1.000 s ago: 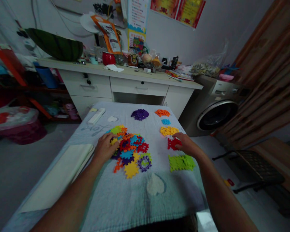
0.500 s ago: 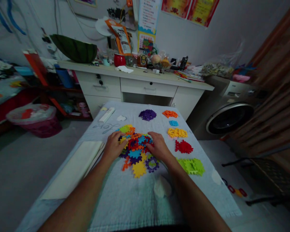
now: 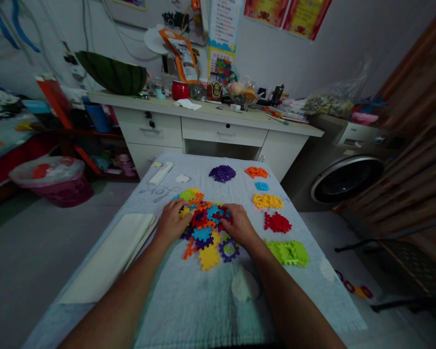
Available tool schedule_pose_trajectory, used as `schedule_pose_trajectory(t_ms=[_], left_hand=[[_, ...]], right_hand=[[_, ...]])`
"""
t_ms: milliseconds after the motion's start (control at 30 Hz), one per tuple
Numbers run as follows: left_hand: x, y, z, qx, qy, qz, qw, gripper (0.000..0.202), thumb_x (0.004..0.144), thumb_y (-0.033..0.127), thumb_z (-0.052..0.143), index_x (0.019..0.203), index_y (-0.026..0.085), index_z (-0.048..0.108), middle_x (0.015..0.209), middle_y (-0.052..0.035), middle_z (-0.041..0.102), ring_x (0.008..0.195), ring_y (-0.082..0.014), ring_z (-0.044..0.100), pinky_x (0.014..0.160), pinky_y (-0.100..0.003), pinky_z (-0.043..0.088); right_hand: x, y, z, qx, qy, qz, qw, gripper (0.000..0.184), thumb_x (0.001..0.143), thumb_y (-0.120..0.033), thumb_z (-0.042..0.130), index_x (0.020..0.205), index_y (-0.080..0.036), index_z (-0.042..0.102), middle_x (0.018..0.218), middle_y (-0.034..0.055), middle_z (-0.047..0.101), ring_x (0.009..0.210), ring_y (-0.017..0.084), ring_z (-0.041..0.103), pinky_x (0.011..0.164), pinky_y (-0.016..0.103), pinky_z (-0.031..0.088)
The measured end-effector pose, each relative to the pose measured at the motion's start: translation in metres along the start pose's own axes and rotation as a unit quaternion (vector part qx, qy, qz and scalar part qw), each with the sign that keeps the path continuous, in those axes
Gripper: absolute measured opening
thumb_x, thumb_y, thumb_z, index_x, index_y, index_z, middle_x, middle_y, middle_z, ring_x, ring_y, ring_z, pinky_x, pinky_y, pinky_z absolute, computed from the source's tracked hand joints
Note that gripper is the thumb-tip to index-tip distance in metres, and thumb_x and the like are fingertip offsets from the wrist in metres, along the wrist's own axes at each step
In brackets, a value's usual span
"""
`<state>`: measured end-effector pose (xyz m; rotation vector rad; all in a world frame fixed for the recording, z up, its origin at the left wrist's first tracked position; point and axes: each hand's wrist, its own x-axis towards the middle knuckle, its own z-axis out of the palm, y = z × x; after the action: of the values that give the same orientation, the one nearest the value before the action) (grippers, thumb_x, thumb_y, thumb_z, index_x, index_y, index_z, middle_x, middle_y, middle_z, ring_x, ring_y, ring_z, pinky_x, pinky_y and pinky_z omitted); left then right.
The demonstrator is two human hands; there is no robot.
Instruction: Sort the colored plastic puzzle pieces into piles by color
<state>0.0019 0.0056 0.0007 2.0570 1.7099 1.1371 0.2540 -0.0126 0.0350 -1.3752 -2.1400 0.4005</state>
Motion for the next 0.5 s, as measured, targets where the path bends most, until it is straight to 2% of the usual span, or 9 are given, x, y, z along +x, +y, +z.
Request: schedule_pose_trajectory(t_ms=[200, 300, 333, 400, 500], left_hand=[[0.001, 0.001, 0.000, 0.007, -0.001, -0.002, 1.000, 0.034, 0.083, 0.045, 0.054, 0.103, 0.020, 0.065, 0.117, -0.0105, 0.060, 0.116, -0.0278, 0.056, 0.105, -0.046, 0.042], [0.000, 0.003, 0.000, 0.022, 0.002, -0.005, 1.000, 0.032, 0.083, 0.044, 0.054, 0.103, 0.021, 0.065, 0.118, -0.0093, 0.061, 0.116, -0.0270, 0.056, 0.105, -0.046, 0.042], [0.000, 0.003, 0.000, 0.027, 0.005, -0.008, 1.000, 0.031, 0.083, 0.044, 0.054, 0.102, 0.021, 0.066, 0.118, -0.0088, 0.061, 0.116, -0.0269, 0.056, 0.105, -0.045, 0.043], [-0.001, 0.004, 0.000, 0.034, 0.008, -0.012, 0.999, 0.030, 0.083, 0.043, 0.055, 0.103, 0.022, 0.066, 0.118, -0.0079, 0.062, 0.115, -0.0268, 0.057, 0.104, -0.045, 0.043], [0.000, 0.004, -0.001, 0.032, 0.002, -0.008, 0.999, 0.031, 0.083, 0.043, 0.055, 0.103, 0.022, 0.066, 0.118, -0.0084, 0.061, 0.115, -0.0275, 0.057, 0.103, -0.045, 0.044]], right_hand=[[-0.002, 0.005, -0.006, 0.025, 0.112, 0.011, 0.993, 0.031, 0.079, -0.022, 0.058, 0.110, -0.016, 0.061, 0.109, 0.0106, 0.064, 0.105, 0.024, 0.055, 0.096, 0.037, 0.042], [-0.004, 0.008, -0.011, 0.043, 0.164, 0.026, 0.985, 0.023, 0.085, -0.027, 0.054, 0.103, -0.016, 0.064, 0.100, 0.0087, 0.065, 0.096, 0.022, 0.058, 0.088, 0.033, 0.043], [-0.005, 0.008, -0.012, 0.045, 0.168, 0.037, 0.984, 0.021, 0.089, -0.030, 0.050, 0.098, -0.017, 0.064, 0.094, 0.0076, 0.066, 0.090, 0.020, 0.058, 0.084, 0.031, 0.043], [-0.005, 0.009, -0.014, 0.033, 0.160, 0.071, 0.984, 0.031, 0.096, -0.035, 0.040, 0.086, -0.018, 0.064, 0.080, 0.0048, 0.064, 0.076, 0.018, 0.057, 0.073, 0.028, 0.041], [-0.005, 0.012, -0.013, -0.017, 0.145, 0.129, 0.981, 0.039, 0.099, -0.035, 0.033, 0.075, -0.020, 0.061, 0.065, 0.0016, 0.058, 0.063, 0.016, 0.053, 0.063, 0.026, 0.034]])
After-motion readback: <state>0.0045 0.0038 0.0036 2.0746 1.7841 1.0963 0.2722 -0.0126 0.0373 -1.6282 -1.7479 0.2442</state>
